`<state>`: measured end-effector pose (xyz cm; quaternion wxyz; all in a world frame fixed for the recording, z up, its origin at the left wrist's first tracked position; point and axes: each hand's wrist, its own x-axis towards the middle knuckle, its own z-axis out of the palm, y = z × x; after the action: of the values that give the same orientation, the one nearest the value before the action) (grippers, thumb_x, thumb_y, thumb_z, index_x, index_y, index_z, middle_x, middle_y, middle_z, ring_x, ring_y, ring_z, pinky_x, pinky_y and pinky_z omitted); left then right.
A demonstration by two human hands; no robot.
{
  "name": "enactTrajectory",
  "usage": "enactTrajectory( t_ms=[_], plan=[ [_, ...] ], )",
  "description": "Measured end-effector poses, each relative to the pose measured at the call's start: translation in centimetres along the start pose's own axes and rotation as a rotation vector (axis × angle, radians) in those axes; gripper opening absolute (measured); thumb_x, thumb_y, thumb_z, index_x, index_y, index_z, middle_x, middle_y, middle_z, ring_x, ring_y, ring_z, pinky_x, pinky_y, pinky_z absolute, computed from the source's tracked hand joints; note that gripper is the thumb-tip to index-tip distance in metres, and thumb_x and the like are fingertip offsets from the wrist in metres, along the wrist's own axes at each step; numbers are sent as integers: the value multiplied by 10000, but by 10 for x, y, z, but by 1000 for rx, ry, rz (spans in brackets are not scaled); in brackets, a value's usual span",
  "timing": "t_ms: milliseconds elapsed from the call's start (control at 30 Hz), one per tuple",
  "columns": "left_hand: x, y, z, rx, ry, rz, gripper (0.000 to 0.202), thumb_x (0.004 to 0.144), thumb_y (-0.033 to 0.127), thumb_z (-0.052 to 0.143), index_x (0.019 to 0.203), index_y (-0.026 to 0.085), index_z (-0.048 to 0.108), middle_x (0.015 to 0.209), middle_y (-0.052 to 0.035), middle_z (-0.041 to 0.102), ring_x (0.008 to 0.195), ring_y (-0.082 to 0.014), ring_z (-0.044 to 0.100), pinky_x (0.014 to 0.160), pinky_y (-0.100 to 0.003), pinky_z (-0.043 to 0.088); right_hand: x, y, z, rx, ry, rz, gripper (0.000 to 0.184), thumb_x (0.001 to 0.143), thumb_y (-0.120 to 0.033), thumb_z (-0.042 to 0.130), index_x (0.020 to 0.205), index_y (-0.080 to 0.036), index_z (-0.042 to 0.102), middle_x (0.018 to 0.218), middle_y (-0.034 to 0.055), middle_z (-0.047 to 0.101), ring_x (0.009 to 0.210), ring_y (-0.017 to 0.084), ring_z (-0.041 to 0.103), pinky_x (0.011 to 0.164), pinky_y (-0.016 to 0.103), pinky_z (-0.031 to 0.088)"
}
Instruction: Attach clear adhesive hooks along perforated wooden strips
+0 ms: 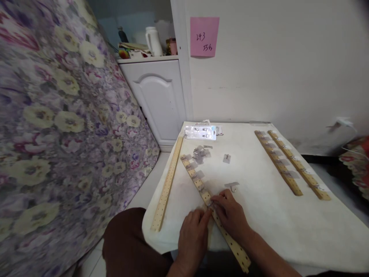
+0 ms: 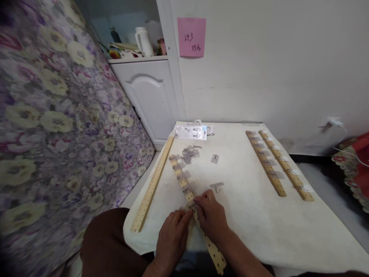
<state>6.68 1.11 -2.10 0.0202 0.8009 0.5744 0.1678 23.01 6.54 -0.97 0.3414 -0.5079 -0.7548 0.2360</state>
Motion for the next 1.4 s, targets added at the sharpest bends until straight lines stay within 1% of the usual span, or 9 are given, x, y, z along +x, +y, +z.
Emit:
enactTrajectory(
  t_ms=[200, 433, 600, 767, 867, 967, 1033, 1200, 1400],
  plan=[
    [0, 1, 0, 11, 8, -2, 482, 826, 49, 442, 1262, 253, 476, 944, -44, 542, 843, -192, 496, 725, -334, 456, 0, 1, 1, -31, -13, 7, 227, 864, -206, 459, 1028, -246, 610, 937, 39, 502, 758, 161, 576, 688, 288, 490],
    [1, 4, -5, 12, -7, -25, 476, 814, 41, 450, 1235, 258, 497, 943, -41, 544, 855, -190, 502, 735, -329, 455, -2, 2, 1, 72, 23, -13, 225, 880, -226, 451, 1035, -240, 613, 913, 37, 519, 782, 163, 579, 701, 285, 486],
    [0, 4, -6, 22, 17, -16, 510, 798, 24, 436, 1246, 262, 485, 948, -35, 548, 853, -181, 506, 731, -314, 458, 0, 10, -8, 119, 170, -21, 185, 865, -223, 458, 969, -215, 611, 858, 39, 555, 781, 175, 568, 689, 288, 480],
    [-3, 1, 0, -1, 91, 13, 512, 786, 26, 432, 1253, 231, 476, 1019, -51, 560, 900, -191, 515, 771, -334, 475, 12, 46, -34, -11, 320, 125, 221, 827, -211, 452, 968, -200, 623, 900, 44, 556, 784, 184, 556, 713, 319, 473],
    [-5, -1, 4, -1, 141, 17, 506, 775, 19, 428, 1239, 212, 484, 1049, -59, 567, 930, -200, 520, 805, -354, 480, 17, 65, -43, -36, 299, 184, 283, 819, -223, 456, 1045, -204, 626, 948, 42, 535, 754, 171, 560, 709, 319, 480],
    [-4, -3, 7, -6, 152, 25, 495, 782, 23, 423, 1236, 211, 480, 1047, -55, 573, 925, -202, 524, 807, -357, 484, 21, 71, -44, -57, 255, 205, 269, 827, -239, 458, 1021, -223, 644, 976, 37, 530, 778, 168, 571, 703, 307, 476],
    [-4, -2, 7, -4, 152, 26, 488, 783, 23, 422, 1228, 214, 483, 1043, -53, 575, 923, -204, 526, 802, -356, 485, 22, 69, -43, -73, 244, 207, 244, 837, -254, 451, 968, -228, 655, 979, 34, 536, 812, 173, 576, 700, 298, 470],
    [-3, 0, 4, 14, 147, 19, 468, 782, 30, 434, 1211, 208, 495, 1014, -53, 579, 916, -208, 529, 802, -362, 487, 18, 58, -51, -142, 239, 172, 162, 833, -260, 462, 860, -201, 611, 937, 38, 560, 757, 161, 569, 657, 270, 436],
    [-3, 1, 3, 18, 151, 18, 485, 778, 20, 431, 1218, 214, 496, 1033, -51, 577, 938, -201, 529, 828, -356, 481, 10, 46, -78, -455, 114, 347, 91, 819, -248, 475, 818, -225, 562, 665, 1, 606, 570, 159, 528, 512, 248, 250]
  ],
)
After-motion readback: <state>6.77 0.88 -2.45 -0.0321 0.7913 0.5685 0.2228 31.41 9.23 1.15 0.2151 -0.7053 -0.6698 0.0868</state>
